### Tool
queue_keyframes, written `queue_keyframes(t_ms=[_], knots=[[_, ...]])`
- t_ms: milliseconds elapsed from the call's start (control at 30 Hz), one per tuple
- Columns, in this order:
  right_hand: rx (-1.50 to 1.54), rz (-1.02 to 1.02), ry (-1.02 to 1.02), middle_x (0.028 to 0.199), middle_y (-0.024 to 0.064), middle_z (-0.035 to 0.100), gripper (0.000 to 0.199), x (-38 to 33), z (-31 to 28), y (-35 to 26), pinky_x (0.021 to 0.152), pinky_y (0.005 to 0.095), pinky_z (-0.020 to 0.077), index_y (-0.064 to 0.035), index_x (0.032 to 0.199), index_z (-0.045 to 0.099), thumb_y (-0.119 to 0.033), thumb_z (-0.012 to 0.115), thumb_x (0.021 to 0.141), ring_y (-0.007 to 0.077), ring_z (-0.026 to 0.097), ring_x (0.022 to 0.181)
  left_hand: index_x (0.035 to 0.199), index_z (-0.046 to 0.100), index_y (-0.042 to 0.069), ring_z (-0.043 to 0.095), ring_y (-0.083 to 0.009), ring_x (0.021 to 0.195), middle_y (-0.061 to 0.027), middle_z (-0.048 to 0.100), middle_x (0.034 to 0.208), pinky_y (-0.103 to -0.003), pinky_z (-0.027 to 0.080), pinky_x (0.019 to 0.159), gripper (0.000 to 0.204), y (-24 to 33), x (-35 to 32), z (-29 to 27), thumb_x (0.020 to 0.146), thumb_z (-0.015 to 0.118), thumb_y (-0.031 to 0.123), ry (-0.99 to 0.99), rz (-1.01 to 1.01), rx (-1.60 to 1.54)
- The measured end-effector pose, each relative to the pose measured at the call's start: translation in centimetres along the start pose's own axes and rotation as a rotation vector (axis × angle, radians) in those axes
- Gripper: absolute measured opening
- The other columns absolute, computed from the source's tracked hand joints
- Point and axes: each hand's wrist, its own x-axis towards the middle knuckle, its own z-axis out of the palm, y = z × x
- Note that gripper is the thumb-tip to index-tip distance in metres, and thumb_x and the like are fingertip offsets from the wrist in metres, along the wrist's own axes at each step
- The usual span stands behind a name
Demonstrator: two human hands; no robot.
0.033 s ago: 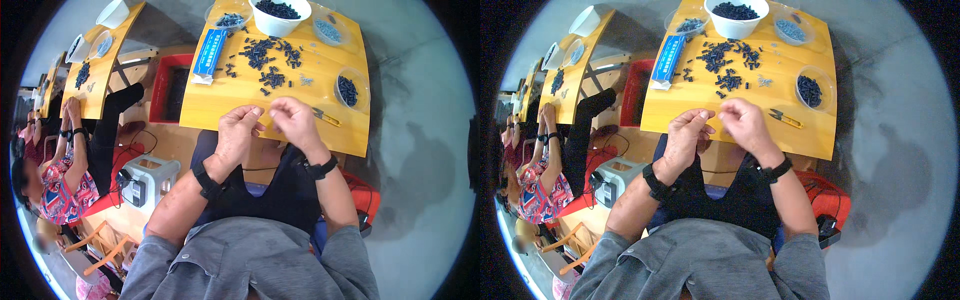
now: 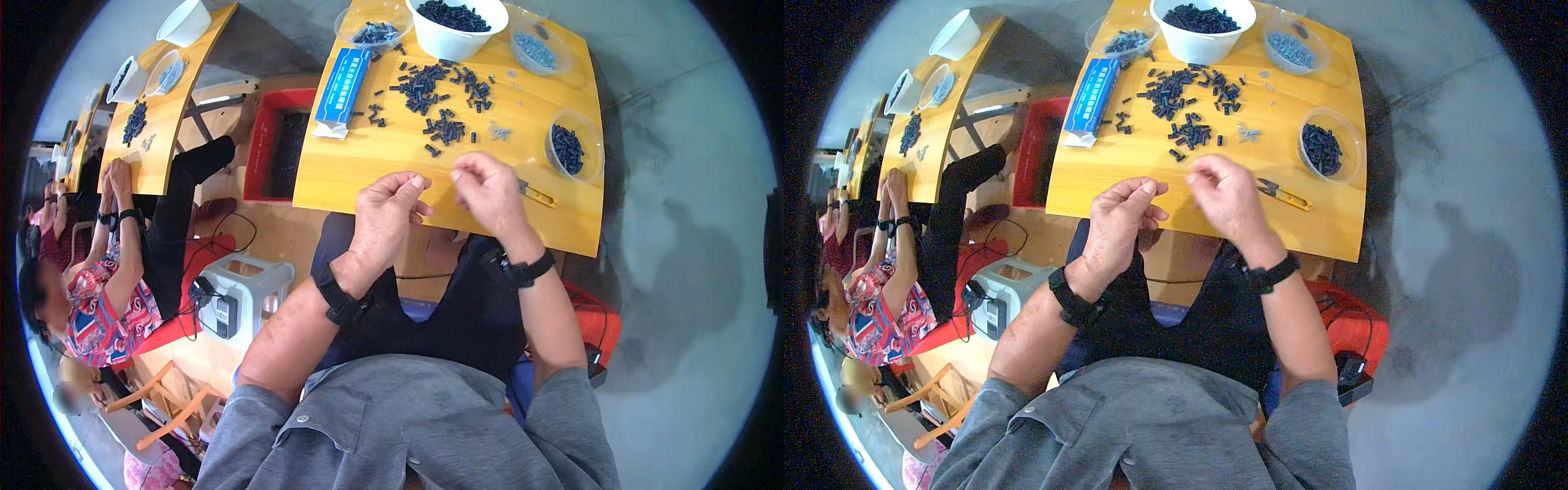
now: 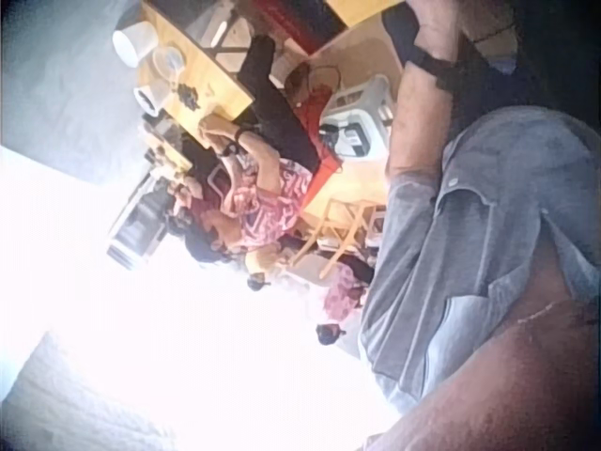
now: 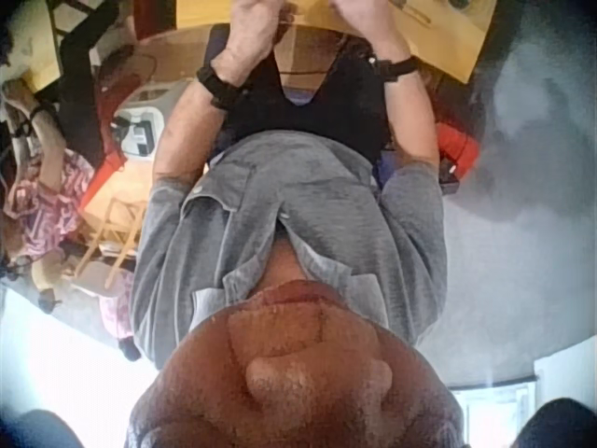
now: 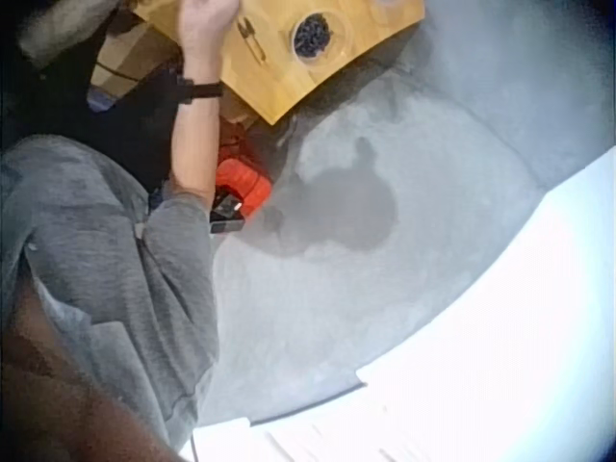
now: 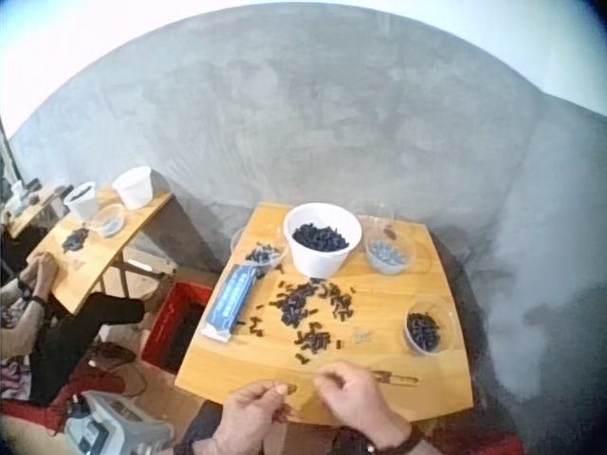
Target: Assembling small plastic components by hand in a manufacturing environment.
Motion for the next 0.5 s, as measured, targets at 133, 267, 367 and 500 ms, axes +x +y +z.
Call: queue_keyframes(t_ms=[133, 267, 367, 500], knots=[[-0.579, -0.244, 0.230, 0.081, 0.0198, 0.064, 0.015, 3.0, -4.2, 2.9, 0.068, 0.0394, 0.0506, 0.0021, 0.091, 0.060, -0.006, 0.059, 0.080, 0.0349, 0.063, 0.075, 0.094, 0.060, 0.000, 0.056, -0.0080, 0.054, -0.0057, 0.062, 0.075, -0.021, 0.043, 0.042, 0.018, -1.1, 0.9, -0.9, 0.092, 0.054, 0.017, 0.001, -0.010, 0.161], [-0.803, -0.065, 0.233, 0.088, 0.0233, 0.064, 0.018, 4.3, -4.6, 2.6, 0.079, 0.0452, 0.0479, 0.0013, 0.093, 0.062, -0.010, 0.058, 0.079, 0.0381, 0.061, 0.087, 0.094, 0.059, -0.001, 0.055, -0.0085, 0.052, -0.0070, 0.063, 0.079, -0.021, 0.042, 0.041, 0.017, -2.0, 1.2, -1.5, 0.092, 0.054, 0.015, -0.027, -0.089, 0.209], [-0.863, 0.015, 0.227, 0.091, 0.0233, 0.063, 0.020, 4.8, -4.2, 2.3, 0.081, 0.0446, 0.0473, -0.0005, 0.095, 0.063, -0.011, 0.058, 0.079, 0.0364, 0.060, 0.091, 0.093, 0.059, -0.002, 0.055, -0.0094, 0.051, -0.0077, 0.062, 0.079, -0.022, 0.042, 0.041, 0.017, -2.2, 1.3, -1.7, 0.091, 0.054, 0.014, -0.013, -0.119, 0.243], [-0.768, -0.057, 0.184, 0.091, 0.0222, 0.064, 0.021, 4.8, -4.9, 3.1, 0.080, 0.0439, 0.0480, -0.0023, 0.097, 0.064, -0.009, 0.057, 0.078, 0.0368, 0.061, 0.089, 0.093, 0.059, -0.002, 0.056, -0.0106, 0.052, -0.0078, 0.061, 0.078, -0.022, 0.043, 0.042, 0.016, -2.6, 1.6, -2.4, 0.090, 0.055, 0.013, -0.011, -0.152, 0.224]])
